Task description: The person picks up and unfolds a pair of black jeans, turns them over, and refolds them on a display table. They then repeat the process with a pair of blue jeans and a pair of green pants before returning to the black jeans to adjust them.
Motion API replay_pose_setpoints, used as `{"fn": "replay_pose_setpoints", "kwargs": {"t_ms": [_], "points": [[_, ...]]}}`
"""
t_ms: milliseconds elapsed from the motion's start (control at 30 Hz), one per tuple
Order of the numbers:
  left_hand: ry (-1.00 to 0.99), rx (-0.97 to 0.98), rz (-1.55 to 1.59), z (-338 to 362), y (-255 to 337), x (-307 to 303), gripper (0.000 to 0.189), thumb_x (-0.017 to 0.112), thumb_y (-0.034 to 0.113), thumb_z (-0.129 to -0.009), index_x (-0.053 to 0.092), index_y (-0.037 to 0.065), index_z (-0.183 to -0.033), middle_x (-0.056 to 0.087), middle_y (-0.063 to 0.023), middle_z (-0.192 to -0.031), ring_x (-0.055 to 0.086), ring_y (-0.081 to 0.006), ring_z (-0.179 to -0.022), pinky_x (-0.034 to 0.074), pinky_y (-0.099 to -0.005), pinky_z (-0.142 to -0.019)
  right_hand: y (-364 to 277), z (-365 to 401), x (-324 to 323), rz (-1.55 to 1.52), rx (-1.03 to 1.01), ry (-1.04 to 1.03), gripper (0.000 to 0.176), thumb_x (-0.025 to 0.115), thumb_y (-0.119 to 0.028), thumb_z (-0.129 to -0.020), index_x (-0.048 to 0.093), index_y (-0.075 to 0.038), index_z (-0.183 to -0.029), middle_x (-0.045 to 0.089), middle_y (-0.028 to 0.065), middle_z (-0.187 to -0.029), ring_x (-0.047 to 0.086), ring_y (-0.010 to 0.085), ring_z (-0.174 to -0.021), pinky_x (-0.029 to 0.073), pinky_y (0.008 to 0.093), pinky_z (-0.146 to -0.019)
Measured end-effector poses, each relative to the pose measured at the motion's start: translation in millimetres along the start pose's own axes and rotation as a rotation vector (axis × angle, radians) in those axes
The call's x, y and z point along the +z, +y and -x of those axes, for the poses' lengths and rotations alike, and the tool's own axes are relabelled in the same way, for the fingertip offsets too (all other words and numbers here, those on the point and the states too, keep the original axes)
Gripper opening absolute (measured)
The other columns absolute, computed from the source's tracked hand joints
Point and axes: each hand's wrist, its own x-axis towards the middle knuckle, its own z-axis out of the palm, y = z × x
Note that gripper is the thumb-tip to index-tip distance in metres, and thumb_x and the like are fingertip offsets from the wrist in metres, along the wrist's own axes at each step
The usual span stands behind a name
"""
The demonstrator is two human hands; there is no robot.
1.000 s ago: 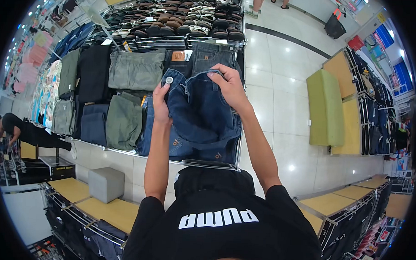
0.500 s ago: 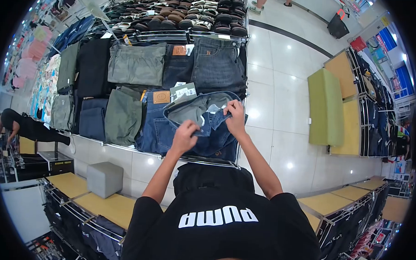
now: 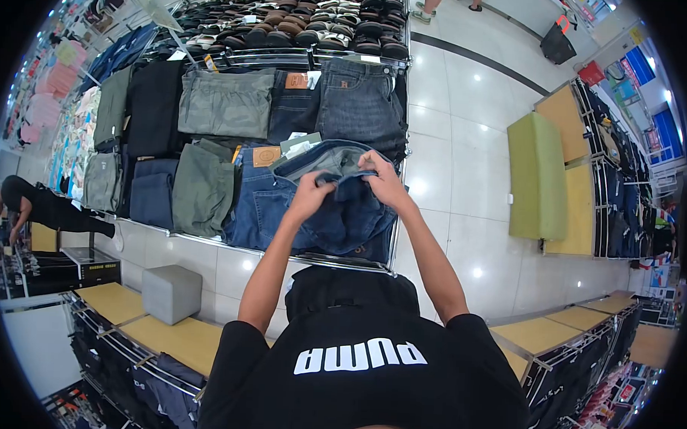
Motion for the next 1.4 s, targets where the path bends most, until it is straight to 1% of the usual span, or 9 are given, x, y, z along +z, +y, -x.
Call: {"fn": "replay_pose_setpoints", "kwargs": {"t_ms": [133, 267, 433, 600, 700, 867, 1100, 1300, 1400], "points": [[0.019, 0.108, -0.117, -8, 32, -10, 0.020, 0.066, 0.006, -0.077, 0.060, -0.002, -0.095, 0.061, -0.0045, -0.080, 0.056, -0.0124, -0.079, 0.046, -0.0288, -0.074, -26, 0, -7, 0.088, 0.126, -0.284, 0.051, 0.070, -0.018, -0.081, 0.057, -0.005, -0.129, 0.063, 0.0085, -0.112, 0.062, 0.0197, -0.098, 0.049, 0.0322, -0.086], [0.039, 0.076, -0.189, -11, 30, -5, 0.030, 0.070, 0.005, -0.073, 0.060, -0.003, -0.100, 0.066, -0.0132, -0.092, 0.062, -0.0215, -0.086, 0.048, -0.0343, -0.080, -36, -3, 0, 0.141, 0.145, -0.269, 0.034, 0.070, -0.025, -0.088, 0.068, 0.000, -0.112, 0.070, 0.0115, -0.102, 0.062, 0.0184, -0.091, 0.048, 0.0337, -0.084], [0.629, 0.400, -0.340, 10, 30, 15, 0.023, 0.073, 0.000, -0.072, 0.055, 0.000, -0.087, 0.057, -0.0116, -0.084, 0.057, -0.0284, -0.077, 0.046, -0.0381, -0.069, -19, 2, 5, -0.084, 0.056, -0.188, 0.022, 0.061, -0.010, -0.091, 0.066, 0.001, -0.110, 0.069, 0.0095, -0.100, 0.061, 0.0194, -0.097, 0.046, 0.0317, -0.090], [0.437, 0.480, -0.357, 24, 13, 29, 0.012, 0.070, 0.004, -0.079, 0.058, 0.000, -0.082, 0.057, -0.0122, -0.081, 0.059, -0.0280, -0.077, 0.047, -0.0381, -0.068, -5, 6, 3, -0.137, 0.015, -0.077, 0.012, 0.058, 0.000, -0.087, 0.064, 0.002, -0.097, 0.068, 0.0083, -0.103, 0.060, 0.0201, -0.103, 0.042, 0.0305, -0.097], [0.468, 0.447, -0.257, 16, 19, 30, 0.012, 0.067, 0.009, -0.085, 0.062, -0.001, -0.085, 0.060, -0.0123, -0.081, 0.060, -0.0273, -0.076, 0.047, -0.0371, -0.067, 19, 4, -3, -0.146, 0.074, -0.272, 0.006, 0.058, 0.003, -0.083, 0.061, -0.001, -0.085, 0.067, 0.0087, -0.103, 0.060, 0.0224, -0.110, 0.039, 0.0334, -0.103], [0.243, 0.260, -0.288, 12, 26, 20, 0.021, 0.066, 0.016, -0.089, 0.063, -0.004, -0.083, 0.060, -0.0136, -0.076, 0.060, -0.0265, -0.067, 0.046, -0.0369, -0.062, 9, 12, -2, -0.104, 0.065, -0.263, 0.020, 0.044, 0.011, -0.070, 0.059, 0.001, -0.078, 0.068, 0.0138, -0.112, 0.060, 0.0240, -0.111, 0.039, 0.0337, -0.103], [-0.021, -0.011, -0.376, 11, 17, 19, 0.024, 0.064, 0.018, -0.090, 0.062, -0.004, -0.082, 0.060, -0.0142, -0.066, 0.058, -0.0241, -0.061, 0.044, -0.0370, -0.059, 20, 11, -1, -0.239, 0.047, -0.215, 0.017, 0.042, 0.010, -0.071, 0.056, 0.001, -0.075, 0.068, 0.0147, -0.116, 0.060, 0.0240, -0.109, 0.040, 0.0349, -0.102], [0.101, 0.033, -0.139, 13, 3, 38, 0.022, 0.062, 0.017, -0.093, 0.062, -0.001, -0.081, 0.056, -0.0054, -0.063, 0.048, -0.0112, -0.058, 0.039, -0.0306, -0.054, -1, 11, -10, -0.394, 0.180, -0.132, 0.013, 0.055, -0.010, -0.084, 0.060, 0.001, -0.077, 0.069, 0.0154, -0.110, 0.063, 0.0247, -0.105, 0.045, 0.0354, -0.097], [0.242, 0.100, -0.150, 21, 19, 51, 0.023, 0.062, 0.016, -0.094, 0.061, -0.003, -0.082, 0.056, -0.0073, -0.061, 0.048, -0.0122, -0.056, 0.039, -0.0315, -0.053, -17, 10, 5, 0.252, 0.156, -0.054, 0.040, 0.064, -0.035, -0.092, 0.062, 0.004, -0.084, 0.069, 0.0174, -0.082, 0.066, 0.0291, -0.075, 0.051, 0.0364, -0.072]]}}
